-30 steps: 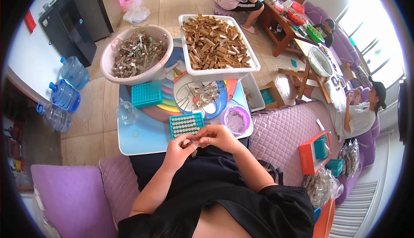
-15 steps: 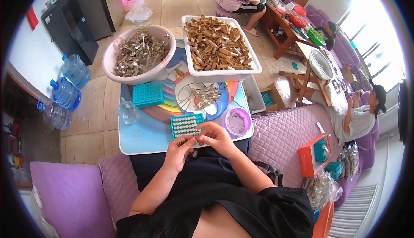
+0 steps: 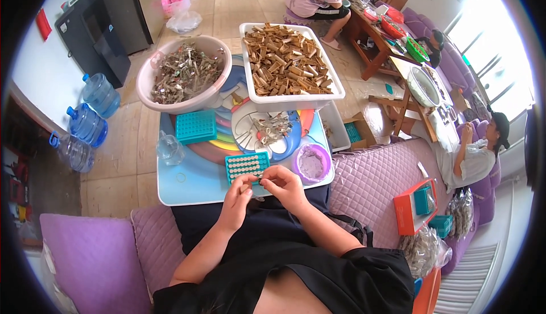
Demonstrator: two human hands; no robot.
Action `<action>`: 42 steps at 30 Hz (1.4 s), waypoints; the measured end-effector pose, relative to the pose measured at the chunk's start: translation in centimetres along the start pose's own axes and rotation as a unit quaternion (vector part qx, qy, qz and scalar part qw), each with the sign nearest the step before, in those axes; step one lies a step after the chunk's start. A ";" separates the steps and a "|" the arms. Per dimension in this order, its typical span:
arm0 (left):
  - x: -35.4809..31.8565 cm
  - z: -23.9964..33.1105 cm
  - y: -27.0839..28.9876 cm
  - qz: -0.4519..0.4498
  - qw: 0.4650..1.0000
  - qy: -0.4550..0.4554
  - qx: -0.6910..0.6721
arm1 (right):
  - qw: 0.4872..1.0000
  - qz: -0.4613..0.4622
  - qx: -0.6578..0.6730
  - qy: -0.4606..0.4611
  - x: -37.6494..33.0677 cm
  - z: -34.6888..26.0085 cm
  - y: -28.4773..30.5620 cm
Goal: The person assembles small metal components by hand, sorting them from various plastic trays and a bowl into an assembly grid.
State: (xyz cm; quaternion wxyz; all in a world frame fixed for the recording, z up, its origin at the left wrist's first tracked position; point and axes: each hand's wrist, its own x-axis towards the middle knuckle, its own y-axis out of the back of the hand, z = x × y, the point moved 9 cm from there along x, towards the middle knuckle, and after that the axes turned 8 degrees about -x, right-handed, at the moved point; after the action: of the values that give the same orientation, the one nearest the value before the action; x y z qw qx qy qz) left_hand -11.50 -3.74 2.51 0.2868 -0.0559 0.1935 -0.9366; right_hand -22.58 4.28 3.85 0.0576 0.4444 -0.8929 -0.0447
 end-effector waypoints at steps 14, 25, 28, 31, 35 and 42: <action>-0.1 1.4 -1.1 -0.098 0.995 -0.027 -0.001 | 0.989 -0.061 -0.067 0.115 -0.6 -4.6 -1.0; -0.2 1.0 -0.5 -0.053 0.996 0.004 -0.073 | 0.990 -0.095 -0.075 0.078 -0.6 -3.7 -1.1; -0.2 1.0 -0.4 -0.052 0.996 0.003 -0.067 | 0.988 -0.108 -0.074 0.082 -0.5 -4.0 -1.1; -0.2 0.9 -0.4 -0.051 0.997 0.001 -0.065 | 0.986 -0.116 -0.074 0.091 -0.5 -3.9 -1.1; -0.2 0.8 -0.7 -0.057 0.997 0.003 -0.045 | 0.985 -0.119 -0.080 0.094 -0.5 -4.1 -0.9; -0.3 0.8 -1.0 -0.066 0.996 0.015 -0.051 | 0.983 -0.158 -0.065 0.072 -0.4 -3.4 -1.0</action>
State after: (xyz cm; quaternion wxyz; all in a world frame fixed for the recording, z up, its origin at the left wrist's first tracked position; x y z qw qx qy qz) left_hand -11.61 -3.11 3.61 0.2182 -0.0686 0.2415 -0.9431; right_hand -21.07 3.87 7.09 0.1423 0.5775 -0.8000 -0.0794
